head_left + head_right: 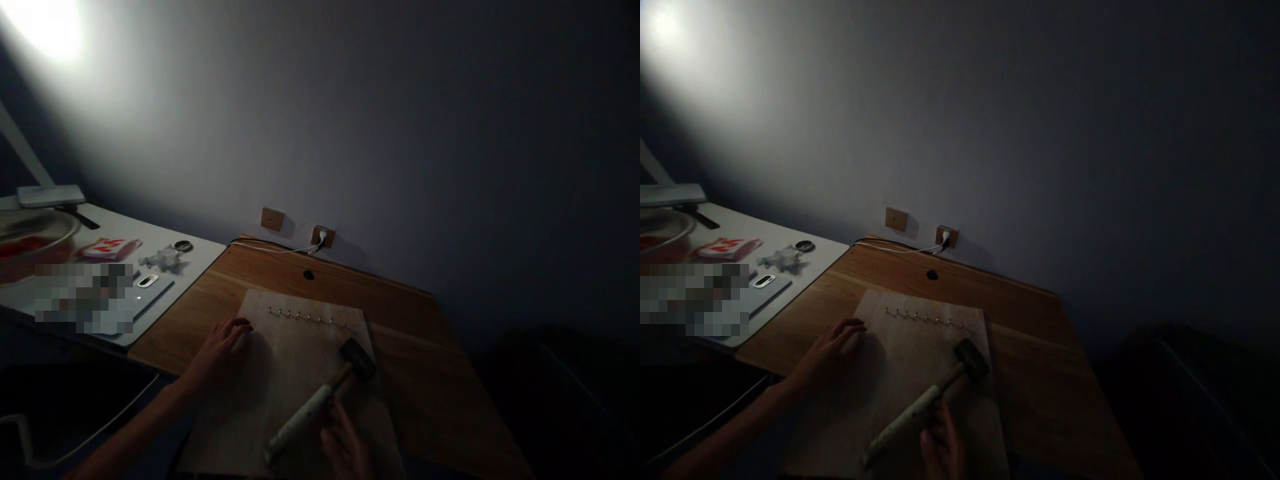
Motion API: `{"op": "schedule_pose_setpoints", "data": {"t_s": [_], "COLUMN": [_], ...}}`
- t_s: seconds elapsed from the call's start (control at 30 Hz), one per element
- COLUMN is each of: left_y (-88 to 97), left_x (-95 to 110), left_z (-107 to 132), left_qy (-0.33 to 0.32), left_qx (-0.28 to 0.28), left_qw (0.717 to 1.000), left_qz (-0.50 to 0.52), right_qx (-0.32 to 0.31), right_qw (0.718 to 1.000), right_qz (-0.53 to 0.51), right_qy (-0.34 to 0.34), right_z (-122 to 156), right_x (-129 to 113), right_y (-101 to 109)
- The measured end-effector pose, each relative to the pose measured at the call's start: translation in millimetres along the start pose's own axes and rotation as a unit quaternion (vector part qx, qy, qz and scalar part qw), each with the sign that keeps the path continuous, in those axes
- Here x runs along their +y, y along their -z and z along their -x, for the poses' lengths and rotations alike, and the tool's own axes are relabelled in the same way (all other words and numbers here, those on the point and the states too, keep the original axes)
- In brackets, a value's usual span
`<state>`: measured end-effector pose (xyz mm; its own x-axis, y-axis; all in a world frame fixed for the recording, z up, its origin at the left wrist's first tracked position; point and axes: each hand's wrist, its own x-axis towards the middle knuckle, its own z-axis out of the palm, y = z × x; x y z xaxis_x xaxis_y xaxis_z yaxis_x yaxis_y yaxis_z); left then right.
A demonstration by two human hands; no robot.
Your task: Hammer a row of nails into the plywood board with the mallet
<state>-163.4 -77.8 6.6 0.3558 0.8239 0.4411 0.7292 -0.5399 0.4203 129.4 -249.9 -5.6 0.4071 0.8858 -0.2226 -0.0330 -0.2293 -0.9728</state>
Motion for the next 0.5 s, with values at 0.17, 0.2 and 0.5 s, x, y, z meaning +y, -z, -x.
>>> {"op": "schedule_pose_setpoints", "data": {"t_s": [0.17, 0.2, 0.5], "left_y": [22.2, 25.3, 22.6], "left_x": [-5, -6, 3], "left_z": [35, 39, 40], "left_qy": [-0.006, -0.007, -0.04], "left_qx": [0.01, 0.015, -0.014], "left_qw": [0.998, 0.998, 0.997], "left_qz": [-0.058, -0.064, -0.058], "right_qx": [0.038, 0.053, 0.106], "right_qw": [0.965, 0.944, 0.796], "right_qz": [0.193, 0.244, 0.473], "right_qy": [0.173, 0.218, 0.364], "right_z": [-19, -26, -64], "right_x": [-16, -16, 26], "right_y": [35, 44, 114]}}
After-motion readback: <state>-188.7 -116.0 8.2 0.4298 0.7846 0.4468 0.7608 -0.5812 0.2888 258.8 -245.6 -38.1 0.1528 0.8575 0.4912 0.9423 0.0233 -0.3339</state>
